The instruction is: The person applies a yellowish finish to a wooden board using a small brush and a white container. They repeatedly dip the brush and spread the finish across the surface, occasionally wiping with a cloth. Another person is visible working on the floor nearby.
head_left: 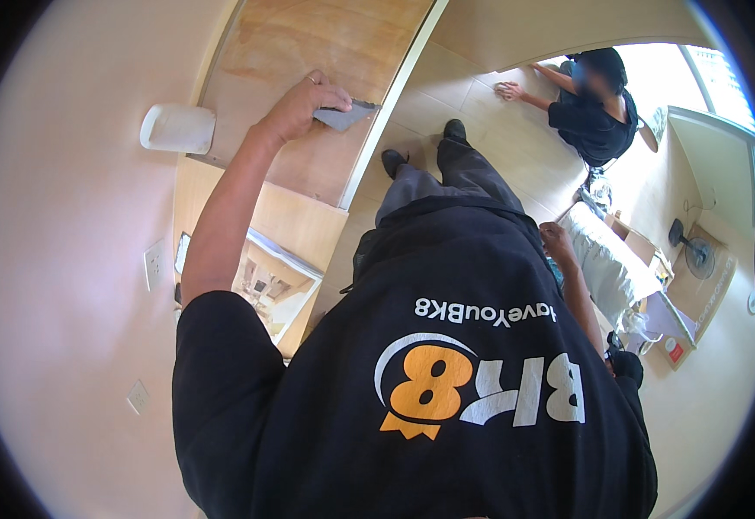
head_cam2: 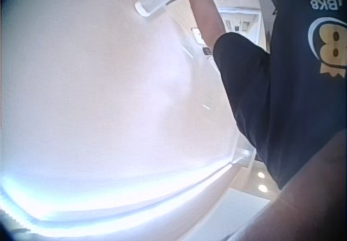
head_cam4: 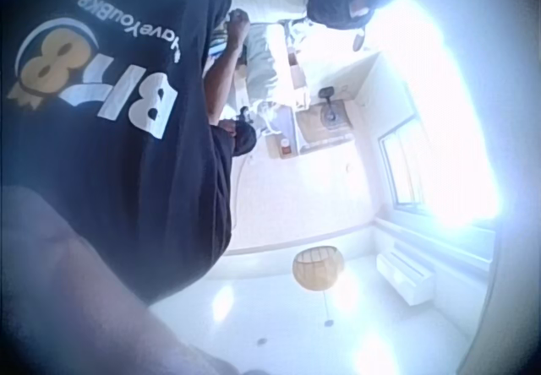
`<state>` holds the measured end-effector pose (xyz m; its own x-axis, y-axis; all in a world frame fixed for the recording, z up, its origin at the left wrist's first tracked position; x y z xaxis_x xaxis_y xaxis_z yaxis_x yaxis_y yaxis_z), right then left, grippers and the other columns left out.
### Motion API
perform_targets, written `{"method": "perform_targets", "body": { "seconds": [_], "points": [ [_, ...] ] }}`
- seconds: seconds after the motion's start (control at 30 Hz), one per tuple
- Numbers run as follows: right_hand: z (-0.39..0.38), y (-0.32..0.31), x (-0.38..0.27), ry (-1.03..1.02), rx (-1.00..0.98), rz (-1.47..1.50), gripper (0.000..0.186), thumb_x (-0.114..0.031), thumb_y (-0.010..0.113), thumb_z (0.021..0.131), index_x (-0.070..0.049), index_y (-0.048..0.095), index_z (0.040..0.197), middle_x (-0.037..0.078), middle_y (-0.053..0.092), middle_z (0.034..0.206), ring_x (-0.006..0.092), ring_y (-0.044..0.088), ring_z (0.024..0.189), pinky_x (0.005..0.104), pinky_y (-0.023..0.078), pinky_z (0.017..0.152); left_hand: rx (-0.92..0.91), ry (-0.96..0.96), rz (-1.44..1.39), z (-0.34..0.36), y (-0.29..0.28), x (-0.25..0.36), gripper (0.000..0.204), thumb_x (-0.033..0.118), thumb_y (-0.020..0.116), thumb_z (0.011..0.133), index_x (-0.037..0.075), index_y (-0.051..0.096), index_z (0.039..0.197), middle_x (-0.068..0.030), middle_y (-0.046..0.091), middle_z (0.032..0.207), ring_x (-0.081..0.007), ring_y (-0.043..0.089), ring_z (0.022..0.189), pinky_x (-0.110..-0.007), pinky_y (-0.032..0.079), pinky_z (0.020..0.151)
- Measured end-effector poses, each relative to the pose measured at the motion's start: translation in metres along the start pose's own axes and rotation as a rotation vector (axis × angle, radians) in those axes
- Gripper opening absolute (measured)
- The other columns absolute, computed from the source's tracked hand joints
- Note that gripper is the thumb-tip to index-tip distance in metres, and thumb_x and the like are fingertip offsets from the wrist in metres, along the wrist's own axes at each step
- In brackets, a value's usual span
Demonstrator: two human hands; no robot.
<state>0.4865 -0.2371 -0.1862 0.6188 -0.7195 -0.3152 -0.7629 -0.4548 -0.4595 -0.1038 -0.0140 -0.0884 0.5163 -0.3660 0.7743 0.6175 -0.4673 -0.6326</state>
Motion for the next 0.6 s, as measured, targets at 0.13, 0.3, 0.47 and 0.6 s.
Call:
{"method": "perform_targets", "body": {
  "seconds": [0.13,0.3,0.47,0.6],
  "points": [
    [0.005,0.0,-0.006,-0.014,0.001,0.004,0.03,-0.024,0.061,0.098,-0.003,0.065,0.118,0.009,0.073,0.096,0.016,0.065,0.067,0.0291,0.052,0.058,0.009,0.015,0.056,-0.01,0.001,0.012,0.047,-0.009,0.08,0.063,0.014,0.078,0.103,-0.0008,0.074,0.113,-0.0256,0.053,0.095,-0.033,0.049,0.09],
    [0.01,0.001,-0.014,-0.02,-0.016,0.011,0.031,-0.025,0.061,0.097,-0.003,0.065,0.118,0.009,0.073,0.095,0.0159,0.065,0.064,0.0291,0.051,0.056,0.038,0.001,0.058,-0.028,0.002,0.018,0.052,-0.01,0.079,0.06,0.014,0.078,0.106,-0.0013,0.074,0.116,-0.0278,0.053,0.096,-0.034,0.049,0.091],
    [0.015,-0.001,-0.02,-0.03,-0.024,0.007,0.032,-0.025,0.062,0.093,-0.004,0.066,0.117,0.008,0.072,0.092,0.0153,0.065,0.063,0.0286,0.049,0.053,0.021,-0.044,0.078,-0.047,0.005,0.018,0.052,-0.009,0.08,0.059,0.013,0.078,0.106,-0.0017,0.074,0.116,-0.0277,0.053,0.097,-0.034,0.049,0.09],
    [0.017,-0.003,-0.025,-0.093,-0.021,-0.004,0.031,-0.023,0.062,0.091,-0.004,0.066,0.116,0.008,0.071,0.091,0.0155,0.065,0.061,0.0285,0.049,0.052,0.038,-0.045,0.081,-0.059,0.0,0.016,0.05,-0.011,0.076,0.061,0.014,0.078,0.106,-0.0027,0.075,0.113,-0.0277,0.055,0.096,-0.034,0.049,0.09]
  ]
}}
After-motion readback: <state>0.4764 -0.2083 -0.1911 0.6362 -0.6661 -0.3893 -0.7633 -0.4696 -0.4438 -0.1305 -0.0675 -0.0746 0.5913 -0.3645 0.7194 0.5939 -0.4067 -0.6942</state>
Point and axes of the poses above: each hand's wrist, its own z-axis towards the middle knuckle, its own y-axis out of the palm, x = y × z, the point moved 9 cm from there along z, towards the middle knuckle
